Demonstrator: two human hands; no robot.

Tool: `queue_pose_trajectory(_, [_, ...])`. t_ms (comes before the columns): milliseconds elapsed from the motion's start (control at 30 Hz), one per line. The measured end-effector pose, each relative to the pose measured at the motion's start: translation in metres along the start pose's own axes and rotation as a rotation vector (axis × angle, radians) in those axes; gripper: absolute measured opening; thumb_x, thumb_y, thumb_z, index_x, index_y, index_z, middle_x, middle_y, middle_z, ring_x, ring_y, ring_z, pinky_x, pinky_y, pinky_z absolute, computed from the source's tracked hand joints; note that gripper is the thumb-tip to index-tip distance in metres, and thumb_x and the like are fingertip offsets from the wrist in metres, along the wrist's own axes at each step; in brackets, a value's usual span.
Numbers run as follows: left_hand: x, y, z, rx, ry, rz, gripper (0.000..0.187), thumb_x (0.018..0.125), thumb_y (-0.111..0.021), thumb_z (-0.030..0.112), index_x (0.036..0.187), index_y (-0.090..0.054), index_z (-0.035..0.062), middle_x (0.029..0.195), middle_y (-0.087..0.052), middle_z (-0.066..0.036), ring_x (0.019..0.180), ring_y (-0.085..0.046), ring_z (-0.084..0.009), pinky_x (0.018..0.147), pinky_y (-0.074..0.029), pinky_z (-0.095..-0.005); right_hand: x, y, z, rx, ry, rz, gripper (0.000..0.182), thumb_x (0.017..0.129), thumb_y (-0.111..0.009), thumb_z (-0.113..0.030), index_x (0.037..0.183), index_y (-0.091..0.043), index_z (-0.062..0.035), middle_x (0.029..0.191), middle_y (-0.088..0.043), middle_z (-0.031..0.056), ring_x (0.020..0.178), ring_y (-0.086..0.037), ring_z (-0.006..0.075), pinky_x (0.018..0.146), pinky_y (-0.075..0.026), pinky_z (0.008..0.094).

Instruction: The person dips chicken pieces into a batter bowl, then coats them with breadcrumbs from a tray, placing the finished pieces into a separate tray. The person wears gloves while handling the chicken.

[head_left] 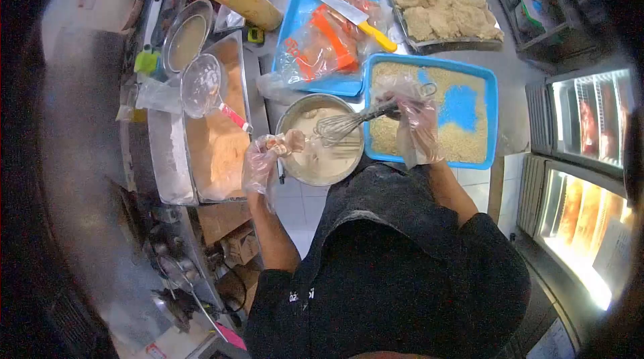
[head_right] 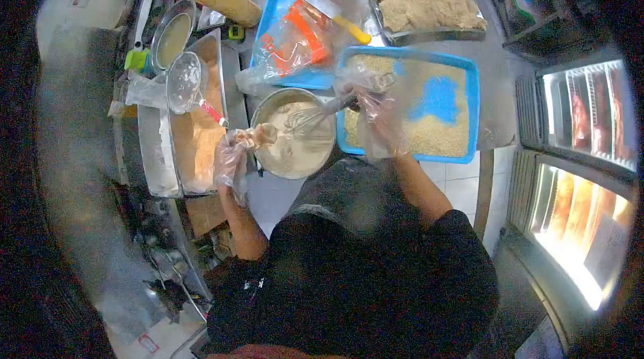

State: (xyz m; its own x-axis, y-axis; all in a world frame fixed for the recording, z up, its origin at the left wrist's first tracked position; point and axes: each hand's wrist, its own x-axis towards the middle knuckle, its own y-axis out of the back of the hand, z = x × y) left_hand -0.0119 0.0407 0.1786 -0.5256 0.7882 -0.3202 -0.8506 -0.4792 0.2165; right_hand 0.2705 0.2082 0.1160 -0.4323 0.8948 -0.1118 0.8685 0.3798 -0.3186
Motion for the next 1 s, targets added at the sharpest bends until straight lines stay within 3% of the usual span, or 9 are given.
queue_pose_trajectory(200, [0.011,0.007,-0.025,0.031,0.117,-0.017,0.015,0.076,-0.062,0.005,0.09,-0.062,0.0002,0.081,-0.063,-0.002,0.073,-0.057,-0.0101,0.067,-0.045,-0.0237,-0.013,-0.021,-0.005,0.288,0.067,-0.044,0.023,0.086,-0.055,-0.009,0.107,-0.054,0.0012,0.105,-0.061,0.0094,0.095,-0.058,0.0164,0.084,-0.047,0.0314])
queue_pose_trajectory(300, [0.014,0.0,-0.011,0.027,0.123,-0.168,0.017,0.076,-0.063,0.005,0.092,-0.062,-0.0011,0.082,-0.063,-0.002,0.072,-0.057,-0.0104,0.065,-0.046,-0.0243,-0.012,-0.024,0.007,0.153,-0.027,-0.062,0.025,0.085,-0.055,-0.006,0.109,-0.051,0.001,0.107,-0.059,0.0108,0.095,-0.059,0.0174,0.084,-0.047,0.0312])
queue_pose_trajectory(433, [0.024,0.003,-0.041,0.419,-0.018,-0.282,0.022,0.072,-0.065,0.003,0.094,-0.063,0.001,0.077,-0.063,-0.005,0.068,-0.058,-0.0138,0.062,-0.046,-0.0271,-0.009,-0.017,0.011,0.272,-0.062,0.145,0.025,0.082,-0.056,0.0,0.106,-0.053,0.0003,0.106,-0.06,0.0092,0.093,-0.059,0.0167,0.08,-0.048,0.0273])
queue_pose_trajectory(500, [0.026,0.005,-0.045,0.725,-0.138,-0.379,0.025,0.069,-0.066,0.003,0.094,-0.064,0.0025,0.073,-0.062,-0.007,0.067,-0.058,-0.0157,0.062,-0.046,-0.0288,-0.006,0.0,0.026,0.098,0.077,0.104,0.026,0.084,-0.055,-0.001,0.109,-0.052,-0.0007,0.106,-0.06,0.0104,0.093,-0.059,0.018,0.081,-0.049,0.0291])
queue_pose_trajectory(533, [0.026,0.005,-0.046,0.725,-0.171,-0.393,0.024,0.069,-0.065,0.0,0.092,-0.064,0.0021,0.074,-0.063,-0.008,0.067,-0.059,-0.0154,0.061,-0.046,-0.0278,-0.004,0.006,0.04,-0.038,0.194,0.122,0.026,0.085,-0.055,-0.001,0.111,-0.051,0.0001,0.104,-0.061,0.0112,0.094,-0.06,0.0201,0.083,-0.05,0.0307])
queue_pose_trajectory(633, [0.027,-0.002,-0.044,0.723,-0.28,-0.437,0.023,0.067,-0.061,-0.01,0.087,-0.065,0.001,0.076,-0.065,-0.01,0.07,-0.063,-0.0146,0.059,-0.047,-0.0248,0.001,0.008,0.061,0.02,0.109,0.119,0.033,0.082,-0.056,0.002,0.114,-0.048,0.0001,0.106,-0.059,0.012,0.096,-0.059,0.021,0.088,-0.048,0.0318])
queue_pose_trajectory(733, [0.02,-0.009,-0.024,0.878,-0.586,-0.423,0.024,0.064,-0.061,-0.01,0.085,-0.065,0.0023,0.076,-0.065,-0.012,0.069,-0.063,-0.0183,0.059,-0.048,-0.0266,0.005,-0.019,0.045,0.087,0.07,0.07,0.041,0.08,-0.057,0.005,0.118,-0.044,0.0002,0.114,-0.056,0.0137,0.096,-0.058,0.0184,0.089,-0.047,0.0325])
queue_pose_trajectory(833, [0.009,-0.02,-0.002,0.785,-0.524,-0.392,0.023,0.064,-0.061,-0.01,0.083,-0.065,0.0022,0.075,-0.065,-0.01,0.069,-0.063,-0.0202,0.061,-0.05,-0.0279,0.002,-0.033,0.024,0.337,-0.034,-0.024,0.036,0.081,-0.057,0.003,0.115,-0.047,0.0011,0.111,-0.057,0.0129,0.096,-0.059,0.0174,0.085,-0.049,0.0329])
queue_pose_trajectory(1000, [0.007,-0.014,-0.003,0.751,-0.496,-0.317,0.018,0.07,-0.063,0.001,0.085,-0.066,0.0085,0.071,-0.064,-0.009,0.068,-0.063,-0.0212,0.061,-0.048,-0.032,0.002,-0.032,0.003,0.281,-0.136,0.017,0.026,0.083,-0.058,-0.003,0.109,-0.054,0.0001,0.099,-0.062,0.0098,0.09,-0.06,0.0178,0.08,-0.05,0.0311])
